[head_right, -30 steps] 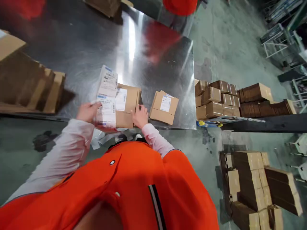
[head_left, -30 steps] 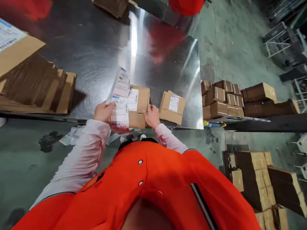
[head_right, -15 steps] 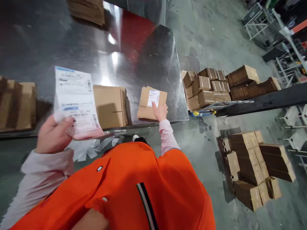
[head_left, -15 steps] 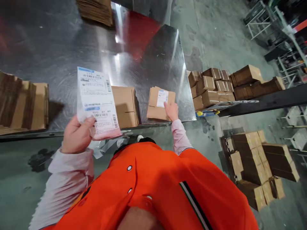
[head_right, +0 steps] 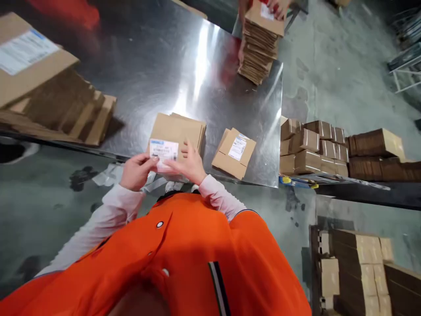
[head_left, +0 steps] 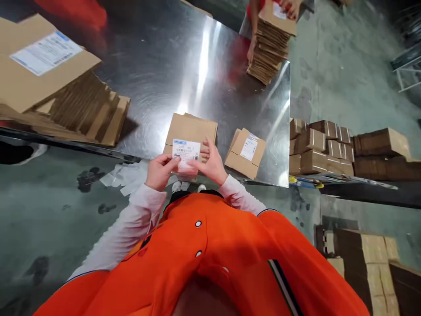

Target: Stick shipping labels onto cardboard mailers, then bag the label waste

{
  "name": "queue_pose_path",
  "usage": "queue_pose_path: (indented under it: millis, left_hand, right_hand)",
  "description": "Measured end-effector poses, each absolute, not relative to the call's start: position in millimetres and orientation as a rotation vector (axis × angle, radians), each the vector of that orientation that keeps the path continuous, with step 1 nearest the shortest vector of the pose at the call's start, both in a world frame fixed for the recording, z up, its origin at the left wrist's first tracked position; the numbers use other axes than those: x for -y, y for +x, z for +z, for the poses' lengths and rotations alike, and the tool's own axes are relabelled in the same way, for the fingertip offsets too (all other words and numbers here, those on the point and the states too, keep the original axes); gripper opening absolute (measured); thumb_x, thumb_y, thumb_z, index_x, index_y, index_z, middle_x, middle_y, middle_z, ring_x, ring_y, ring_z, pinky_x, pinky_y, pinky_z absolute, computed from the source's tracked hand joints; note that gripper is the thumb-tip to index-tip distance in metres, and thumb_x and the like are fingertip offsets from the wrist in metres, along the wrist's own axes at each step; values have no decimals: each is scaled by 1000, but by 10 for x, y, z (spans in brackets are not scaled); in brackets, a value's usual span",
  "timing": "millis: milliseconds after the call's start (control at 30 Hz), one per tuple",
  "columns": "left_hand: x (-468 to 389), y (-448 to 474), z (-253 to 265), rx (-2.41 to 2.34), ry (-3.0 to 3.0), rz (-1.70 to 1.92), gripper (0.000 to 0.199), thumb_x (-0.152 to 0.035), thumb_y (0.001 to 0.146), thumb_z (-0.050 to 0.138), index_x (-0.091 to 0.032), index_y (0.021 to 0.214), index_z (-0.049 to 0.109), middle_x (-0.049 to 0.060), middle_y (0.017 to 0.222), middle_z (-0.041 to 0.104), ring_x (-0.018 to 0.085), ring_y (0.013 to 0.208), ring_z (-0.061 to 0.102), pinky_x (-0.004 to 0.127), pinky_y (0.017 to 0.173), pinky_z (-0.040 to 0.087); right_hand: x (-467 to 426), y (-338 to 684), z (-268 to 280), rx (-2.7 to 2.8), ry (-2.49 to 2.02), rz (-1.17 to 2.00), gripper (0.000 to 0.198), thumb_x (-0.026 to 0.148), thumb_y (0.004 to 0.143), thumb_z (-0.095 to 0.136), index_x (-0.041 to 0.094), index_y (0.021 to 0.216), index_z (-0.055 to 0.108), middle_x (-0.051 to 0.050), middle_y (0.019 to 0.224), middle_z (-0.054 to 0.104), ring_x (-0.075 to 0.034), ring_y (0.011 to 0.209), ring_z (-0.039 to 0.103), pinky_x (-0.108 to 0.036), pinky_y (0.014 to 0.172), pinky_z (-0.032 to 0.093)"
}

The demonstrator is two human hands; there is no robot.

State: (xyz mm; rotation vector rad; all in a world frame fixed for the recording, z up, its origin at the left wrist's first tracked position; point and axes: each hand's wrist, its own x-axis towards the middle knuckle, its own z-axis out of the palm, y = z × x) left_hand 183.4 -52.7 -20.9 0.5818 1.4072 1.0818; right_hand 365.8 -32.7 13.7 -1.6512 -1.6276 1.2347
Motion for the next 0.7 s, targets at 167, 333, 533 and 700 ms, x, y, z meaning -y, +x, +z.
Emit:
queue_pose_path:
  millis: [167, 333, 533, 700]
  left_hand:
    - [540, 1986, -230, -1362, 624, 1072, 41, -43, 54, 84, -14, 77, 70, 6, 76, 72, 17, 68, 62, 26, 65, 53]
    - [418, 2126, -287, -1505, 535, 1059, 38, -46, 55, 80, -12, 67, 68, 4, 64, 64, 13, 58, 53, 24, 54, 45]
    - [315, 2049, -361, -1256, 320, 752, 58, -30, 44, 94, -12, 95, 75, 13, 98, 77, 23, 78, 70, 32, 67, 60]
    - [446, 1969, -449, -1090, 198, 676, 76, -30, 42, 98, -12, 111, 71, 19, 120, 73, 33, 97, 74, 38, 72, 65]
  right_hand:
    - [25, 3627, 279, 1826, -1579, 1296, 22, 21, 93, 72, 10, 109, 81, -9, 102, 80, -18, 93, 75, -28, 91, 59]
    - [-24, 3600, 209, 1822, -1674, 1097, 17, 22, 92, 74, 15, 104, 83, -7, 99, 80, -18, 88, 74, -26, 85, 57]
    - [-763, 3578, 69, 1907, -1816, 1002, 12, 24, 83, 82, 14, 91, 82, -8, 116, 72, -19, 114, 66, -31, 110, 47]
    - [-1397, 3562, -359, 1839, -2186, 875, 22, 35, 85, 79, 19, 99, 81, -5, 133, 61, -24, 129, 53, -45, 118, 37]
